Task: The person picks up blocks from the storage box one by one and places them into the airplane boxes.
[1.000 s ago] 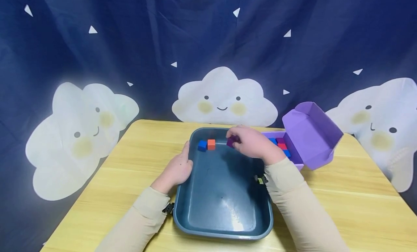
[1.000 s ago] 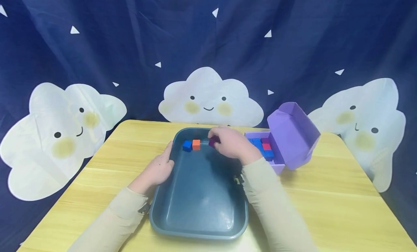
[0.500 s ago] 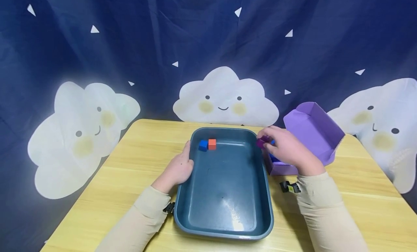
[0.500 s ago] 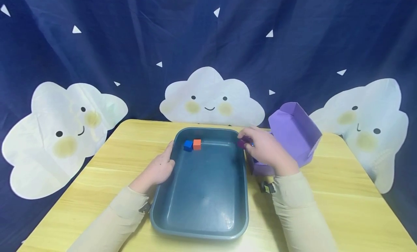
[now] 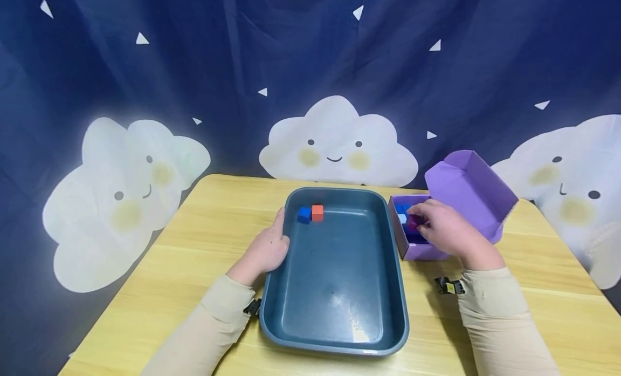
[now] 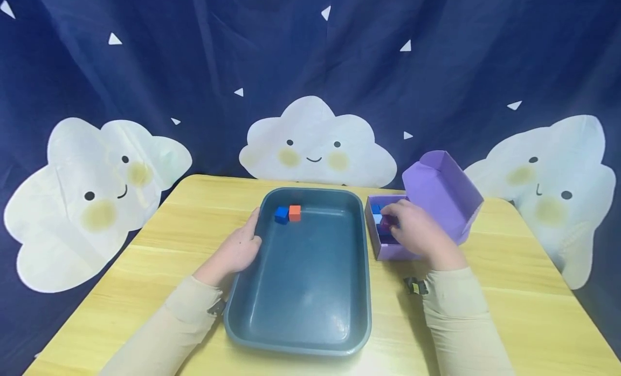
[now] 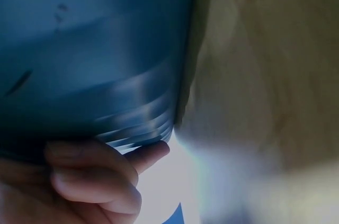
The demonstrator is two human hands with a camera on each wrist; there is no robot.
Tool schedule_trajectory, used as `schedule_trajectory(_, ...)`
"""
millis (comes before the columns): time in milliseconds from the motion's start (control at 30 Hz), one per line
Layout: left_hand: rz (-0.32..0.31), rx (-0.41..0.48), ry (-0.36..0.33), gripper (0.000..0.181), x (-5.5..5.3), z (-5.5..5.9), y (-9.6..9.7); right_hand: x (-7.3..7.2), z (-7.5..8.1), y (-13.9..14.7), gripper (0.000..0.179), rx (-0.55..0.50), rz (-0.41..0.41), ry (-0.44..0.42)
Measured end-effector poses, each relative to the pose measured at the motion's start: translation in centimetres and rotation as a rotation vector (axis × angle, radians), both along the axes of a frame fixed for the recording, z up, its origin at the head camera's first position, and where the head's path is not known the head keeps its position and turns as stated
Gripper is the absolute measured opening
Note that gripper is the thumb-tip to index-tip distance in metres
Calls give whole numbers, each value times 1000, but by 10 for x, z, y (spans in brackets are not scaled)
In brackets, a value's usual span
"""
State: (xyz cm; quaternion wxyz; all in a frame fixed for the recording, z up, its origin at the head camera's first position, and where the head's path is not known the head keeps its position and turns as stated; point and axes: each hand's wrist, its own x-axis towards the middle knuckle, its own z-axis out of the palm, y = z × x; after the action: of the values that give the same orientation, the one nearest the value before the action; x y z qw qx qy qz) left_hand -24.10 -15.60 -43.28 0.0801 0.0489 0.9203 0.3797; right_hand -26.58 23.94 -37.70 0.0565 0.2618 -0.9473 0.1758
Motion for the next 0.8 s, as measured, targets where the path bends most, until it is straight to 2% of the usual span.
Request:
schedule_trajectory(133,0,5,4,73,0,1,0,-3,-4,3,31,49,-1,-51)
schedule_trajectory(367,-6,8,6,72,2,2,0,-3,-9,2,29,68,-36,-207)
schedule_trajectory(800,-7,-11,8,72,2,5,0,-5,-14,1,25,74,21,-185)
